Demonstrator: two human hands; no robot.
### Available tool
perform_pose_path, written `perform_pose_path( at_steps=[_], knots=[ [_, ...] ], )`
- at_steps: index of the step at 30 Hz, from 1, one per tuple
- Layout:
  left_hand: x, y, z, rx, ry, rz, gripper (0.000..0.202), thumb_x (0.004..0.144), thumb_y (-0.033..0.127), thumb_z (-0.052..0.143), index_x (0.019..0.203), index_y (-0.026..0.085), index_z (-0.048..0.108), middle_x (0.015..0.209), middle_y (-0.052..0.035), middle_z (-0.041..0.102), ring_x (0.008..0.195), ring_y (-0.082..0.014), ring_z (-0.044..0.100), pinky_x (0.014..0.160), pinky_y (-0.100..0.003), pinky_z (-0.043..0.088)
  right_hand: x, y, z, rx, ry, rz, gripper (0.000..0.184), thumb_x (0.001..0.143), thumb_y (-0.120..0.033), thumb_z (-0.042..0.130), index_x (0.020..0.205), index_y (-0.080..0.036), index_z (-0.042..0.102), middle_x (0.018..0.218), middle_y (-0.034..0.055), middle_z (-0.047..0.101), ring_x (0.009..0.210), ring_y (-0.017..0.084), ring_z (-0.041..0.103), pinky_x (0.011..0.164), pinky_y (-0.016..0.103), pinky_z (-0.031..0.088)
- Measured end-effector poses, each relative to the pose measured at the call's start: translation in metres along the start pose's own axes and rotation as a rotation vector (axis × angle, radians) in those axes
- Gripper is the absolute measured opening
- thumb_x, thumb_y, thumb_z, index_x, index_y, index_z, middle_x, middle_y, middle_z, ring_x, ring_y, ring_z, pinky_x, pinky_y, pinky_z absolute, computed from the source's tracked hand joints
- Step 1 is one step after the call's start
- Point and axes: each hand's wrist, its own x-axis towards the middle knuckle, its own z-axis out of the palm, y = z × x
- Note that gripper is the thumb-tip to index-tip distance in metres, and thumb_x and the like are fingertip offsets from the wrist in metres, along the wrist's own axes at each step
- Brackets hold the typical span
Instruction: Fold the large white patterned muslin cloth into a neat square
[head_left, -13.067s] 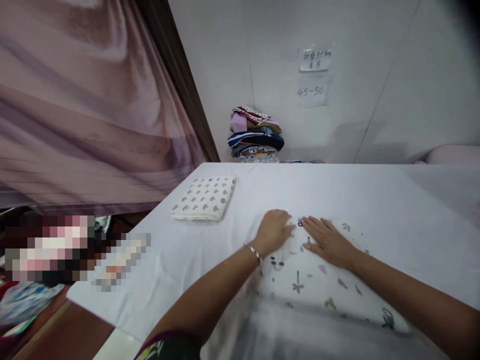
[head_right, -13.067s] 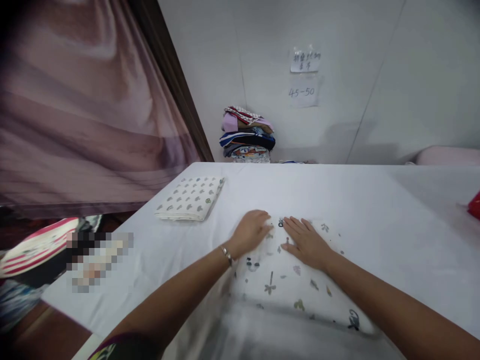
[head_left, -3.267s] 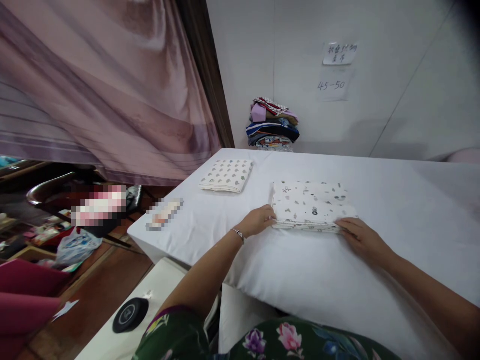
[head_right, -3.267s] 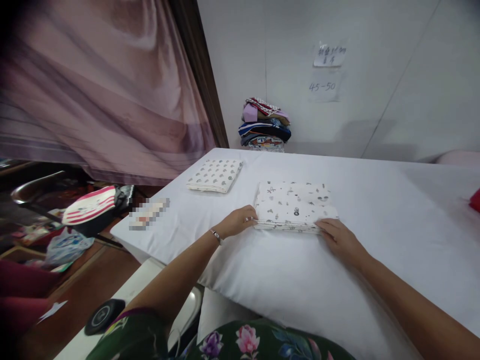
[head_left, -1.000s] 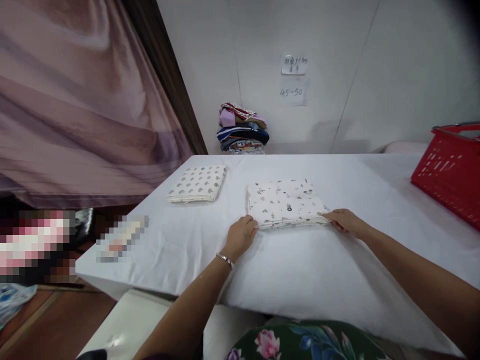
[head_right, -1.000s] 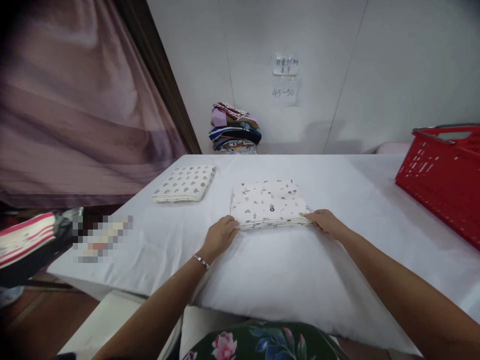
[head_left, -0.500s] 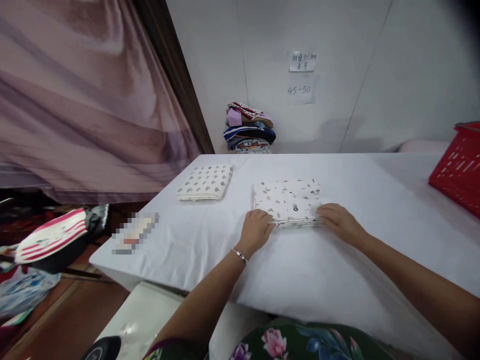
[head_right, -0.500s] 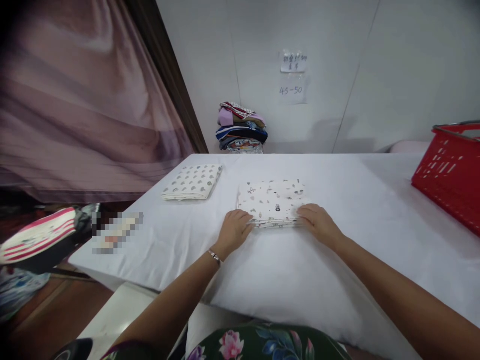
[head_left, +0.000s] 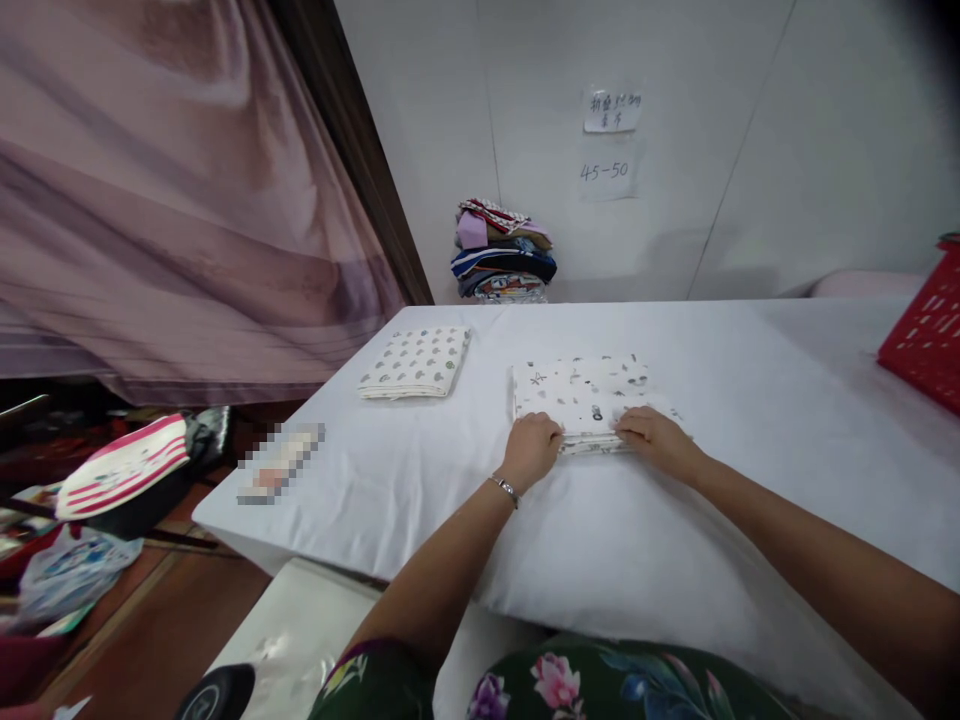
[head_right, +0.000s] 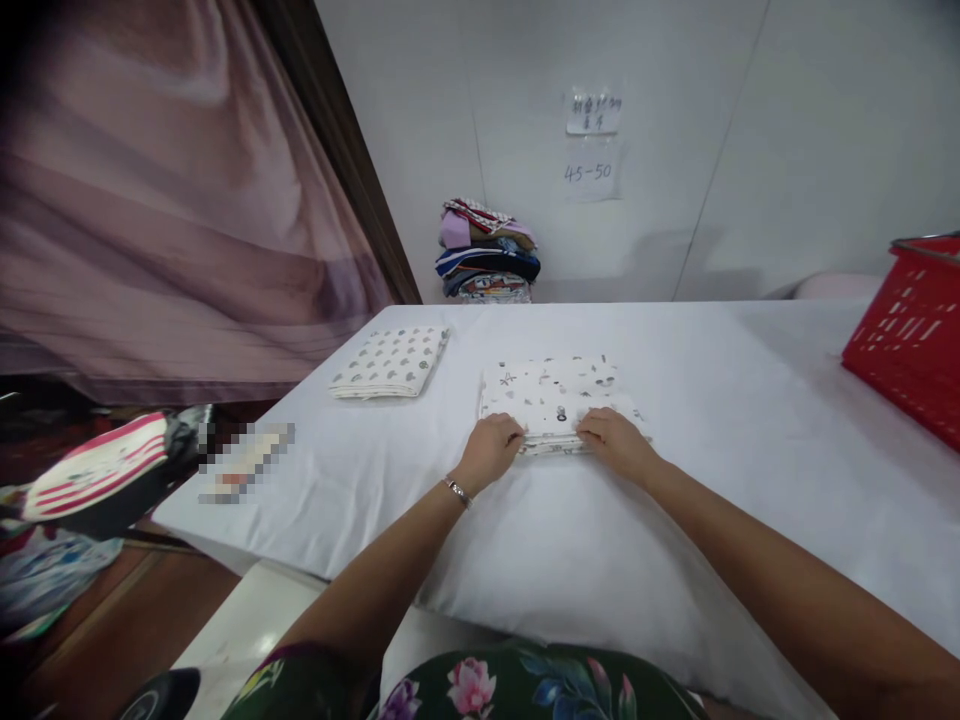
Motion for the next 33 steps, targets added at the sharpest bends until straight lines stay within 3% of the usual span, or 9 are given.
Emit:
perform_pose_path(
  at_steps=[5,10,16,24,29,33],
  knots=[
    [-0.010,-0.003,0.004,0.092,0.040,0.129,0.022,0.090,0.023,0.041,0.082,0.019,0.061,0.087,-0.0037,0.058,0.084,-0.0160,0.050,0.075,-0.032,0.037,-0.009,0.003,0.001,-0.030,0.043,-0.083,0.030,0.091,-0.031,0.038,0.091,-0.023,0.066,0.096,0.0070,0.064,0.089,0.021,0.056,0.076,0.037,0.046],
    [-0.015,-0.010,0.011,0.108,0.036,0.188,0.022,0.091,0.027,0.041,0.086,0.020,0.061,0.088,-0.0041,0.058,0.085,-0.0167,0.049,0.075,-0.031,0.037,-0.012,0.005,0.001,-0.048,0.008,-0.052,0.030,0.090,-0.033,0.039,0.097,-0.023,0.066,0.100,0.0068,0.063,0.091,0.020,0.056,0.074,0.035,0.049],
    [-0.016,-0.014,0.012,0.068,0.049,0.183,0.017,0.088,0.028,0.047,0.098,0.021,0.060,0.092,-0.0040,0.059,0.087,-0.0174,0.050,0.078,-0.032,0.038,-0.014,0.008,0.001,-0.040,0.024,-0.045,0.031,0.090,-0.036,0.038,0.102,-0.027,0.065,0.106,0.0060,0.062,0.097,0.022,0.056,0.080,0.040,0.051],
    [-0.020,-0.011,0.016,0.134,0.057,0.202,0.021,0.091,0.025,0.040,0.090,0.019,0.060,0.089,-0.0048,0.059,0.087,-0.0173,0.050,0.077,-0.033,0.038,-0.022,0.011,0.001,-0.132,0.025,-0.134,0.029,0.091,-0.031,0.039,0.109,-0.025,0.061,0.112,0.0064,0.061,0.102,0.022,0.055,0.085,0.041,0.048],
    [-0.032,-0.013,0.009,0.111,0.035,0.259,0.024,0.085,0.024,0.051,0.109,0.020,0.053,0.102,-0.0061,0.057,0.098,-0.0194,0.048,0.083,-0.034,0.038,-0.040,0.029,0.001,-0.303,0.055,-0.210,0.039,0.089,-0.022,0.040,0.127,-0.026,0.048,0.122,0.0053,0.057,0.110,0.023,0.052,0.092,0.046,0.043],
    [-0.035,-0.014,0.009,0.154,0.038,0.271,0.028,0.087,0.014,0.043,0.113,0.020,0.050,0.104,-0.0063,0.057,0.098,-0.0192,0.049,0.084,-0.034,0.039,-0.050,0.047,-0.001,-0.407,0.007,-0.276,0.056,0.086,-0.013,0.034,0.139,-0.031,0.029,0.132,0.0025,0.049,0.118,0.022,0.048,0.097,0.050,0.038]
  ],
)
